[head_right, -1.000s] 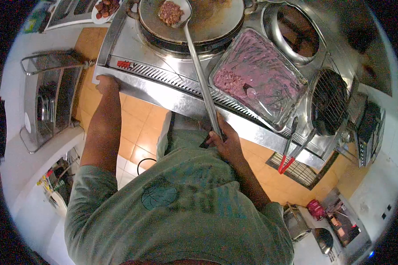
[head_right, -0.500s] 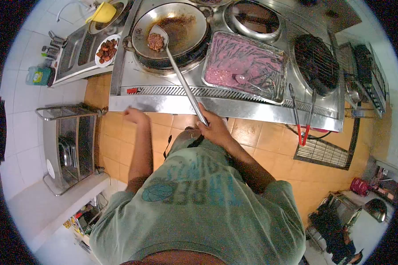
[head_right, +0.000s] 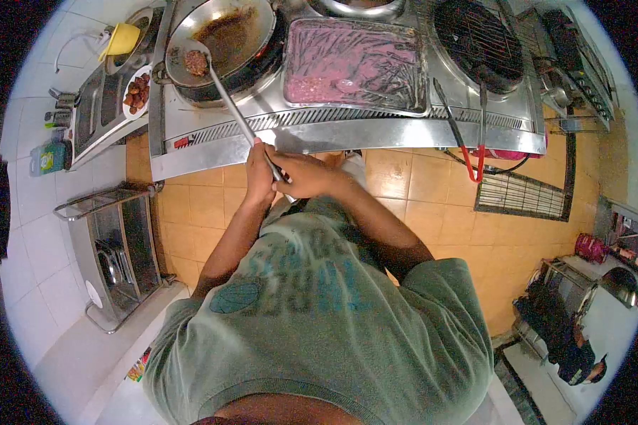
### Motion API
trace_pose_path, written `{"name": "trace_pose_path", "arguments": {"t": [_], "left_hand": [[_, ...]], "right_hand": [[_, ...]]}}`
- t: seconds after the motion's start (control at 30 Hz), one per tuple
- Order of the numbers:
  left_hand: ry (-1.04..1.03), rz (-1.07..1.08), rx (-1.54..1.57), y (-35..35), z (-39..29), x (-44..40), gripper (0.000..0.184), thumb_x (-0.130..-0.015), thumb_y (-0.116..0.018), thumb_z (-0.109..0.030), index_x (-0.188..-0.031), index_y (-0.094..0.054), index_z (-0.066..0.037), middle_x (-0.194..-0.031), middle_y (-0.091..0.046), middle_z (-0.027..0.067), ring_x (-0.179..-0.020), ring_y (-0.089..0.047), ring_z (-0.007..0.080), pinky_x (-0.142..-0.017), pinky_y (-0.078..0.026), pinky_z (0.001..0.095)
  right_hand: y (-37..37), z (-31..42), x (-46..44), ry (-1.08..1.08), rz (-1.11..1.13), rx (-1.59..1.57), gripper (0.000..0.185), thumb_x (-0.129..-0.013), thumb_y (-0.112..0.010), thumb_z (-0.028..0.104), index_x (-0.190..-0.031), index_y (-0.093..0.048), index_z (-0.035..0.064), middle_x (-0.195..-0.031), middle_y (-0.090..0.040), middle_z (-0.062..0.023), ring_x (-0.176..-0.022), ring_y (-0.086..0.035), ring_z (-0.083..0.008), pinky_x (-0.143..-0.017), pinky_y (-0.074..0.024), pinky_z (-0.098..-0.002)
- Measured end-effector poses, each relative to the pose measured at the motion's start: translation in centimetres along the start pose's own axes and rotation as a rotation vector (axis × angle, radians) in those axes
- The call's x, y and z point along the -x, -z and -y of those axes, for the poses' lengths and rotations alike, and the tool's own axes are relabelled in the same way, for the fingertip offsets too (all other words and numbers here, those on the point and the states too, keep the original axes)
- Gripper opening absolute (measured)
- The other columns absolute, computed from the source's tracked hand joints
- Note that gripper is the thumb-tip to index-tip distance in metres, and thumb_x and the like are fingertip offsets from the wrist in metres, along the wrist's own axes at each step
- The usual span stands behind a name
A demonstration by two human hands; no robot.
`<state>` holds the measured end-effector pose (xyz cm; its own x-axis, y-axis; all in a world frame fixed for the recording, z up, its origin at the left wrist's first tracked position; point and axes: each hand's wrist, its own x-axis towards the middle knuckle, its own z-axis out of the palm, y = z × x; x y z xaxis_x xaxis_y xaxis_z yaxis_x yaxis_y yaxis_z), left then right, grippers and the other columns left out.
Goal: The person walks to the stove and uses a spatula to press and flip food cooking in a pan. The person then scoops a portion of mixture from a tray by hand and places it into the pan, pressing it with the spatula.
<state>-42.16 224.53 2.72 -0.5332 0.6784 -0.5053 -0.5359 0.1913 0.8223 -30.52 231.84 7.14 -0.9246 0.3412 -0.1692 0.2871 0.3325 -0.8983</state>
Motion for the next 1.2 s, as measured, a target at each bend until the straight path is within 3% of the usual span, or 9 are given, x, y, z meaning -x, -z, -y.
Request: {"name": "trace_pose_path", "arguments": {"t": [0.07,0.1,0.13,0.2,0.23,0.43,0.8,1.0,1.2], "left_hand": [[-0.009,-0.036,0.013,-0.5,-0.3,0.1,0.031,-0.096,-0.038,-0.036,-0.081,-0.042,-0.009,-0.07,-0.041,0.0,-0.056,-0.042,0.0105,-0.051,-0.038,0.0249],[0.014,-0.047,0.058,-0.4,-0.1,-0.2,0.03,-0.096,-0.039,-0.036,-0.082,-0.041,-0.009,-0.071,-0.04,-0.0004,-0.056,-0.042,0.0101,-0.05,-0.038,0.024],[0.035,-0.059,0.105,-0.2,0.0,-0.5,0.029,-0.095,-0.04,-0.036,-0.084,-0.04,-0.009,-0.071,-0.04,-0.0007,-0.057,-0.042,0.0097,-0.049,-0.037,0.0231],[0.054,-0.047,0.123,0.1,-0.2,-0.5,0.029,-0.095,-0.041,-0.037,-0.084,-0.039,-0.01,-0.073,-0.039,-0.0001,-0.054,-0.04,0.0095,-0.045,-0.035,0.0225],[0.066,-0.037,0.138,0.3,-0.4,-0.4,0.029,-0.095,-0.041,-0.037,-0.084,-0.039,-0.01,-0.073,-0.039,0.0,-0.053,-0.039,0.0091,-0.045,-0.034,0.0225],[0.08,-0.095,0.205,-1.8,-0.4,0.3,0.024,-0.094,-0.041,-0.032,-0.081,-0.04,-0.012,-0.069,-0.036,-0.001,-0.048,-0.033,0.0074,-0.042,-0.03,0.022],[0.01,-0.183,0.15,-2.9,0.8,-0.8,0.029,-0.091,-0.048,-0.036,-0.077,-0.039,-0.012,-0.066,-0.038,-0.0009,-0.046,-0.039,0.0081,-0.039,-0.033,0.0221],[0.059,-0.147,0.089,-2.8,0.1,0.3,0.034,-0.089,-0.053,-0.037,-0.074,-0.037,-0.011,-0.062,-0.037,-0.0007,-0.043,-0.038,0.0091,-0.039,-0.033,0.0238],[0.065,-0.147,0.107,-2.7,-0.8,0.5,0.034,-0.092,-0.047,-0.036,-0.072,-0.037,-0.01,-0.055,-0.038,0.0002,-0.04,-0.037,0.0092,-0.038,-0.031,0.0227]], "right_hand": [[3.2,-2.3,0.9,0.024,0.21,-0.36,0.043,-0.081,-0.058,0.022,-0.116,-0.046,0.0,-0.112,-0.057,-0.0165,-0.095,-0.059,-0.0257,-0.084,-0.046,-0.0358],[5.2,-4.7,1.1,0.11,0.141,-0.255,0.038,-0.079,-0.063,0.022,-0.109,-0.052,0.0002,-0.115,-0.057,-0.0109,-0.091,-0.058,-0.0178,-0.081,-0.0468,-0.0328],[6.9,-6.6,1.1,-0.004,-0.067,-0.284,0.026,-0.078,-0.063,0.016,-0.1,-0.058,0.0014,-0.105,-0.061,-0.0114,-0.089,-0.059,-0.0171,-0.078,-0.0478,-0.0326],[10.7,-12.3,1.1,0.018,-0.554,0.142,0.03,-0.081,-0.06,0.018,-0.109,-0.059,0.0062,-0.098,-0.063,-0.0118,-0.079,-0.062,-0.0242,-0.07,-0.0499,-0.0347],[12.7,-14.1,1.3,-0.188,-0.63,0.439,0.027,-0.079,-0.059,0.013,-0.105,-0.061,0.0059,-0.093,-0.062,-0.0151,-0.077,-0.062,-0.0329,-0.069,-0.0499,-0.038],[16.4,-22.2,1.8,-0.414,-0.415,0.752,0.015,-0.075,-0.064,0.017,-0.089,-0.065,0.0141,-0.101,-0.056,-0.0112,-0.091,-0.058,-0.0324,-0.077,-0.0485,-0.0398],[17.5,-22.5,0.5,-0.358,-0.147,0.844,0.009,-0.077,-0.06,0.015,-0.082,-0.059,0.007,-0.1,-0.054,-0.0138,-0.095,-0.049,-0.0367,-0.082,-0.043,-0.0464],[17.0,-21.3,1.2,-0.427,-0.188,0.828,0.016,-0.082,-0.05,0.011,-0.097,-0.048,0.0062,-0.091,-0.056,-0.0167,-0.094,-0.049,-0.0397,-0.081,-0.0399,-0.0503],[17.2,-22.6,1.1,-0.265,-0.289,0.527,0.026,-0.081,-0.043,0.001,-0.107,-0.045,0.0052,-0.09,-0.057,-0.0215,-0.082,-0.055,-0.0418,-0.079,-0.0399,-0.0524]]}}
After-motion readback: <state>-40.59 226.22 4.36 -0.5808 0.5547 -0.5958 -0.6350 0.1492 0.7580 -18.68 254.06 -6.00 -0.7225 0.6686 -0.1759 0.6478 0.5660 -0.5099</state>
